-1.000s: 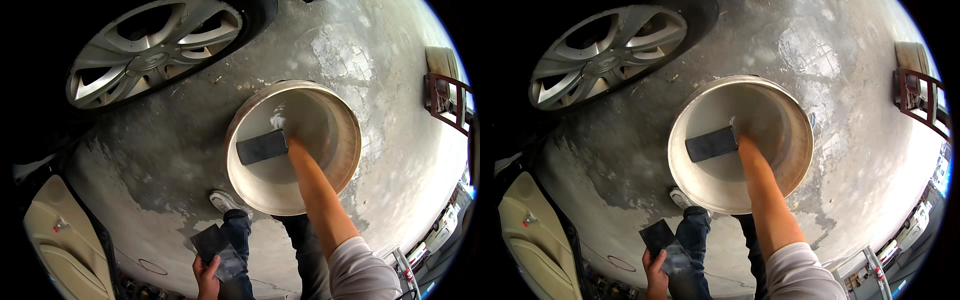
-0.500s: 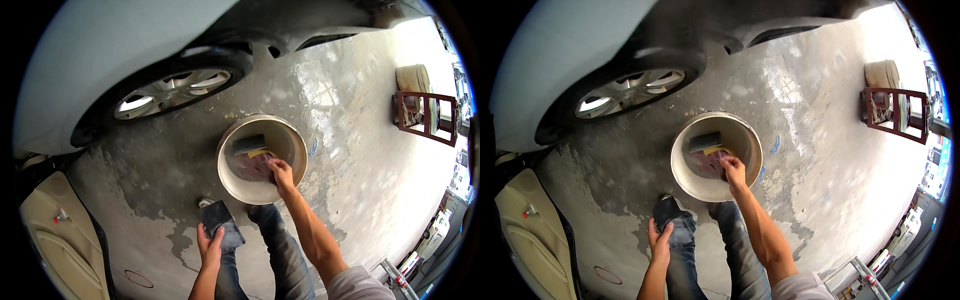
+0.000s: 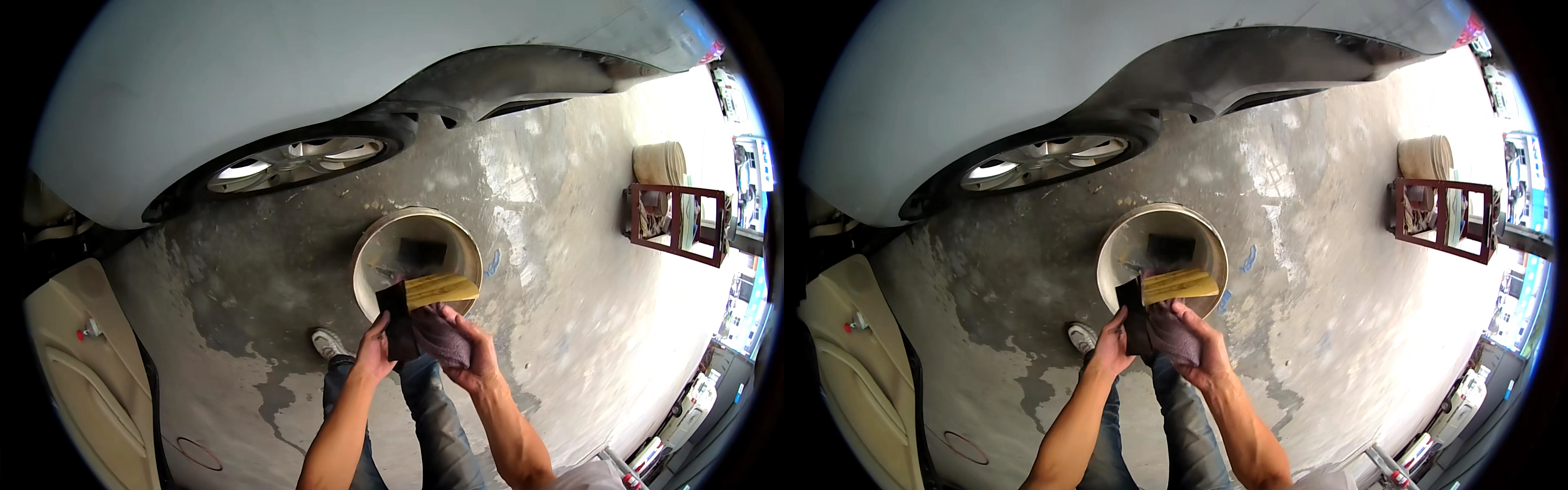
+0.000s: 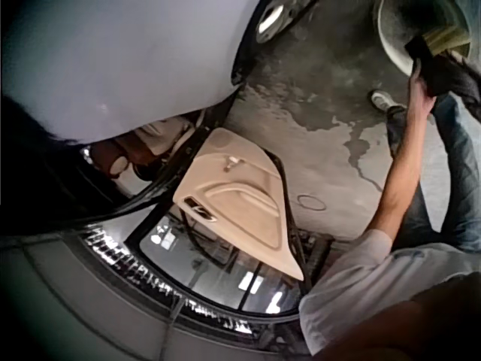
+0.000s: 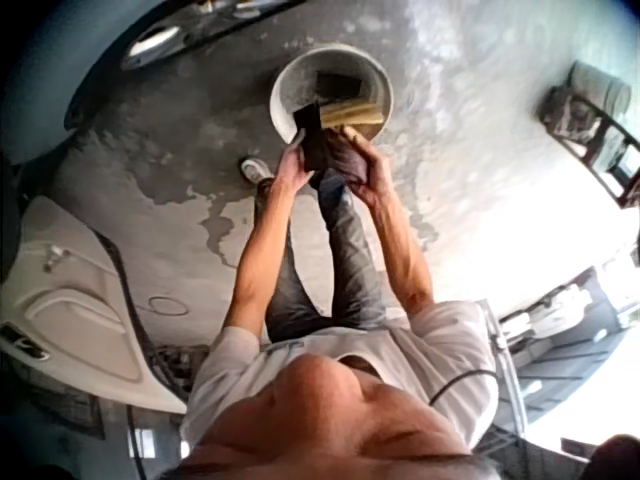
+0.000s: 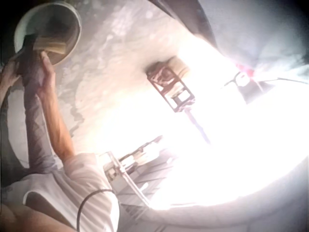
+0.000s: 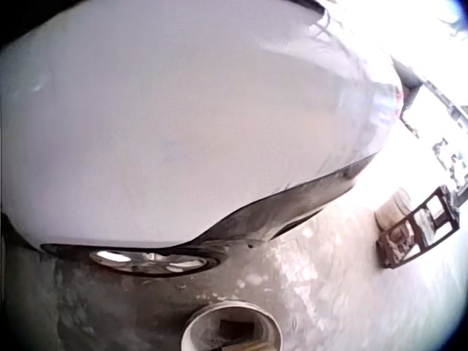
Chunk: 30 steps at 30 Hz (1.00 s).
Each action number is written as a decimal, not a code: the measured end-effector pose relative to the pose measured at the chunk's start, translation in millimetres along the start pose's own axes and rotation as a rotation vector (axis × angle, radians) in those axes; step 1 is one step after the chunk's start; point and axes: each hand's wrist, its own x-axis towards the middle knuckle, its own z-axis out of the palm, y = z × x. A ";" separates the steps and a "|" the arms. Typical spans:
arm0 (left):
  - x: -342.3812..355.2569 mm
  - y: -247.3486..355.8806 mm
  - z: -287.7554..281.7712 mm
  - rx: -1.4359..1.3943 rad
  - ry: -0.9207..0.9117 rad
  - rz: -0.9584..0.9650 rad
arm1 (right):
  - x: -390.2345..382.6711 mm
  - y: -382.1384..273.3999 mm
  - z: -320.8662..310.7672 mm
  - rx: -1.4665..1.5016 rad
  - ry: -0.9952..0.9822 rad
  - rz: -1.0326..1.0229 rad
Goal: The person sands the roof of a silver car using a sanding block and a cloth. They repeatedly wipe the surface, dip the sanding block into a bucket of water, and continue sanding different sections of the roof.
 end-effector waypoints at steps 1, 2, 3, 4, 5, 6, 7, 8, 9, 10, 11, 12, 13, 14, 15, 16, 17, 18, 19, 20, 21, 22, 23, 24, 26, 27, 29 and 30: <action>5.7 -2.3 3.5 -0.011 0.008 -0.004 | 1.3 3.9 0.3 -0.044 0.027 -0.020; 10.8 -4.7 7.2 -0.011 0.005 -0.001 | 3.6 6.1 -1.9 -0.085 0.058 -0.044; 15.5 -6.8 10.4 -0.012 0.003 0.003 | 7.0 4.9 -7.3 -0.167 0.082 -0.102; 19.7 -8.6 13.3 -0.013 0.003 0.008 | 12.6 3.3 -14.7 -0.248 0.106 -0.159; 22.2 -10.7 14.9 -0.023 -0.013 0.029 | 18.3 2.8 -23.5 -0.327 0.133 -0.212; 22.7 -12.7 14.1 -0.018 -0.006 0.049 | 24.6 -1.3 -30.1 -0.362 0.213 -0.220; 22.4 -15.0 13.0 -0.012 0.002 0.069 | 34.0 -3.6 -44.6 -0.445 0.282 -0.266; 22.0 -15.4 12.1 -0.007 0.012 0.092 | 44.9 -5.4 -59.9 -0.528 0.349 -0.309; 14.0 -14.5 24.9 -0.012 0.003 0.059 | 53.1 -11.1 -75.5 -0.586 0.342 -0.269; 9.6 -14.9 26.5 -0.001 0.003 0.060 | 61.8 -15.7 -87.0 -0.650 0.324 -0.221; 4.8 -18.2 29.4 0.012 0.001 0.055 | 65.2 -19.1 -89.3 -0.710 0.311 -0.177; 1.5 -20.8 32.4 0.024 -0.001 0.049 | 69.6 -18.2 -91.0 -0.708 0.292 -0.113; -1.9 -24.9 35.7 0.032 -0.034 0.041 | 75.3 -16.0 -92.3 -0.706 0.273 -0.048; -8.4 -25.6 43.3 0.034 -0.052 0.036 | 79.7 -13.7 -93.0 -0.704 0.252 0.022; -13.1 -26.4 52.6 0.038 -0.075 0.025 | 90.5 -13.9 -102.0 -0.689 0.156 0.095; -16.4 -26.7 60.4 0.042 -0.097 0.014 | 99.7 -11.7 -111.4 -0.602 0.066 0.080; -17.5 -24.7 64.9 0.045 -0.094 0.011 | 111.8 -7.4 -109.0 -0.514 -0.030 0.070; -23.1 -19.9 81.3 0.053 0.035 0.038 | 120.7 -5.9 -103.3 -0.423 -0.123 0.058; -14.9 -14.7 77.2 0.030 -0.061 0.045 | 129.9 -9.9 -98.2 -0.300 -0.209 0.091; -9.2 -7.5 69.1 0.006 -0.151 0.058 | 133.9 -12.4 -85.4 -0.174 -0.220 0.207; -5.5 -0.1 69.7 0.037 -0.081 0.042 | 141.0 -14.4 -81.2 -0.174 -0.156 0.215; 3.0 4.5 64.6 0.095 0.035 0.052 | 145.4 -15.0 -77.9 -0.174 -0.092 0.220; 9.6 10.3 63.4 0.111 0.074 0.067 | 147.6 -14.7 -78.2 -0.300 -0.018 0.114; 14.3 17.5 65.0 0.127 0.111 0.083 | 148.5 -14.8 -77.8 -0.427 0.056 0.007; 22.8 31.5 57.3 0.109 0.198 0.122 | 142.8 -17.3 -78.6 -0.632 0.213 -0.180; 25.3 38.6 45.3 0.141 0.219 0.139 | 135.4 -21.5 -76.2 -0.714 0.292 -0.259; 26.1 37.4 39.2 0.165 0.277 0.159 | 117.3 -26.5 -67.4 -0.797 0.389 -0.387; 25.2 32.4 40.8 0.162 0.295 0.173 | 107.5 -24.7 -62.0 -0.759 0.375 -0.433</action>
